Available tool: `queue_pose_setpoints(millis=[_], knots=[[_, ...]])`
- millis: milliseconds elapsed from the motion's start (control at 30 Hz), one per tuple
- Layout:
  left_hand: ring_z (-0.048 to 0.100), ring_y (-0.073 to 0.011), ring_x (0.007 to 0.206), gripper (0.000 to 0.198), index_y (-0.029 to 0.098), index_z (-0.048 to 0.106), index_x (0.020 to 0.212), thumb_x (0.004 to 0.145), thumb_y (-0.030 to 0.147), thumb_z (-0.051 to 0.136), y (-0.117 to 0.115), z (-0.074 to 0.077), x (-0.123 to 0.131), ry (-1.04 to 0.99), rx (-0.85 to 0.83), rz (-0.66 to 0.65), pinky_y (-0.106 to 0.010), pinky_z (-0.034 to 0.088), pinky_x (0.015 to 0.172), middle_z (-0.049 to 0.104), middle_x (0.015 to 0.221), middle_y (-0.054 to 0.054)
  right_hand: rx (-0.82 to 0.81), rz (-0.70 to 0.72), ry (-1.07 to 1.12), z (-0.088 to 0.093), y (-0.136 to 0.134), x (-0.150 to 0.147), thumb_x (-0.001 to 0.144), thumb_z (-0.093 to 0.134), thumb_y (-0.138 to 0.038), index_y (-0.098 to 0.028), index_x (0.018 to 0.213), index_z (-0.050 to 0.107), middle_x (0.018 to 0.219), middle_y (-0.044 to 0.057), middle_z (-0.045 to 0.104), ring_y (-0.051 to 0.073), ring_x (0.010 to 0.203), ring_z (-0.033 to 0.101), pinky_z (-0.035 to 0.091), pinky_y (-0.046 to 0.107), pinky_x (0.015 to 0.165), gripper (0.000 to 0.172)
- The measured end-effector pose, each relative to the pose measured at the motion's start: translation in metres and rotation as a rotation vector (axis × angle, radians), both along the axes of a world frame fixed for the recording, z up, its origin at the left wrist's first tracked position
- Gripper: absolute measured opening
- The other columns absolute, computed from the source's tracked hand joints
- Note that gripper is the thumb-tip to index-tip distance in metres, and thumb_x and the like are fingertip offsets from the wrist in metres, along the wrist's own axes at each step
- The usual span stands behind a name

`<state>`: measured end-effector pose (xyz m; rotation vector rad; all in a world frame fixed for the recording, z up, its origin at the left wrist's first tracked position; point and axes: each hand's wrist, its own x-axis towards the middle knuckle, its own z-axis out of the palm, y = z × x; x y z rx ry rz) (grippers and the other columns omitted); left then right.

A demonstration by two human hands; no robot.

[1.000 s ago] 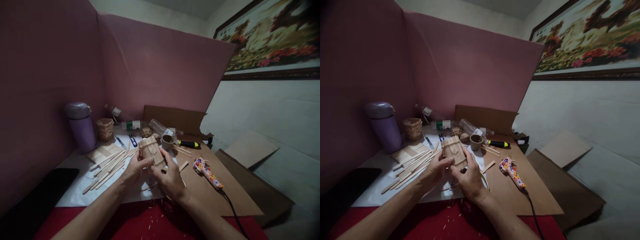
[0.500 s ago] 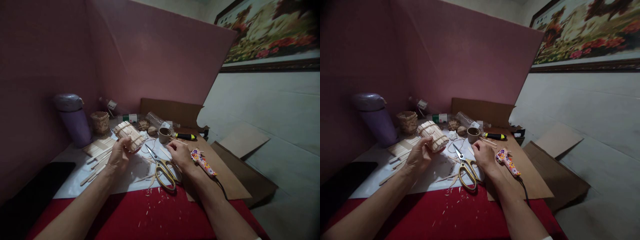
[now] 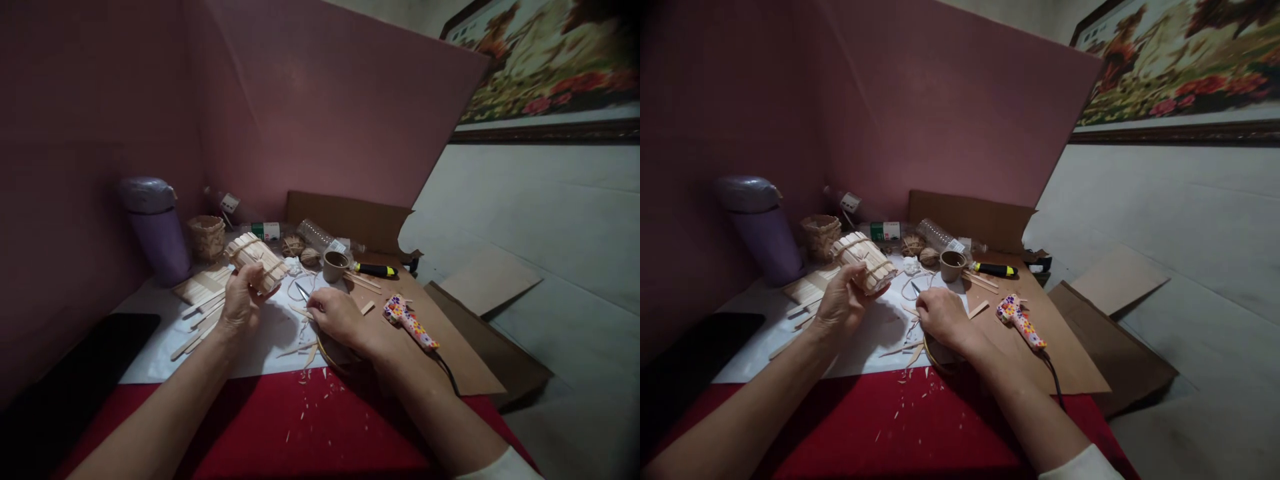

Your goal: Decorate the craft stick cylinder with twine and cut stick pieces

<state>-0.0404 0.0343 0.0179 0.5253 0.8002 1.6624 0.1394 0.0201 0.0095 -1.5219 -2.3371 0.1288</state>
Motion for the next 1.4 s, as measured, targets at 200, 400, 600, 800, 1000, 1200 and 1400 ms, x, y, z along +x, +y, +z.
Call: queue_pose_setpoints(millis=[200,400,600,800,1000,1200,1400], knots=[[0.066,-0.0209,0.077,0.022,0.015,0.064,0.082,0.061,0.019,0.066,-0.001,0.005,-0.002,-0.049,-0.01,0.051,-0.032,0.058,0.062,0.07,0.08,-0.003,-0.007,0.13,-0.109,-0.004,-0.001,-0.022,0.086,0.059,-0.015,-0.021,0.089,0.075,0.089,0.006,0.071,0.019,0.087,0.061,0.041,0.028,0.074,0.017],[0.066,-0.018,0.071,0.019,0.016,0.064,0.081,0.063,0.021,0.065,-0.001,0.007,-0.002,-0.067,-0.061,0.098,-0.029,0.056,0.06,0.07,0.078,-0.002,0.018,0.17,-0.218,-0.013,0.0,-0.045,0.086,0.057,-0.018,-0.017,0.095,0.072,0.097,0.012,0.068,0.026,0.095,0.057,0.041,0.036,0.079,0.017],[0.066,-0.0174,0.071,0.023,0.016,0.062,0.085,0.063,0.021,0.067,0.001,0.003,-0.002,-0.062,-0.051,0.07,-0.028,0.055,0.061,0.07,0.081,-0.002,-0.008,0.18,-0.253,-0.02,0.003,-0.054,0.079,0.055,-0.008,-0.011,0.094,0.067,0.1,0.017,0.066,0.027,0.095,0.057,0.043,0.035,0.079,0.02],[0.068,-0.0197,0.072,0.025,0.015,0.061,0.086,0.063,0.021,0.068,0.001,-0.001,-0.001,-0.044,-0.038,0.029,-0.029,0.055,0.06,0.071,0.082,-0.004,-0.01,0.211,-0.14,-0.021,-0.001,-0.049,0.074,0.056,-0.003,-0.013,0.093,0.065,0.094,0.014,0.069,0.023,0.085,0.06,0.045,0.03,0.072,0.023],[0.065,-0.0171,0.061,0.028,0.014,0.063,0.087,0.061,0.022,0.069,-0.001,0.001,0.001,0.018,-0.044,-0.001,-0.026,0.052,0.053,0.07,0.074,-0.003,0.049,0.073,0.265,-0.003,0.006,-0.025,0.086,0.049,-0.01,-0.017,0.085,0.063,0.085,0.007,0.069,0.018,0.079,0.061,0.047,0.029,0.071,0.015],[0.067,-0.0214,0.067,0.039,0.014,0.064,0.1,0.063,0.022,0.071,-0.015,-0.001,0.014,0.102,-0.046,-0.364,-0.032,0.056,0.059,0.071,0.078,-0.006,-0.001,0.046,0.969,0.005,0.002,-0.01,0.084,0.058,-0.027,-0.019,0.08,0.062,0.073,0.002,0.064,0.016,0.065,0.058,0.047,0.028,0.061,0.01],[0.067,-0.0233,0.076,0.036,0.014,0.065,0.102,0.068,0.025,0.069,-0.026,-0.003,0.022,0.235,0.029,-0.564,-0.031,0.053,0.062,0.071,0.087,-0.009,0.47,0.17,0.673,0.005,-0.013,-0.007,0.09,0.05,-0.016,-0.022,0.084,0.059,0.087,0.005,0.06,0.02,0.087,0.057,0.047,0.035,0.078,0.013]])
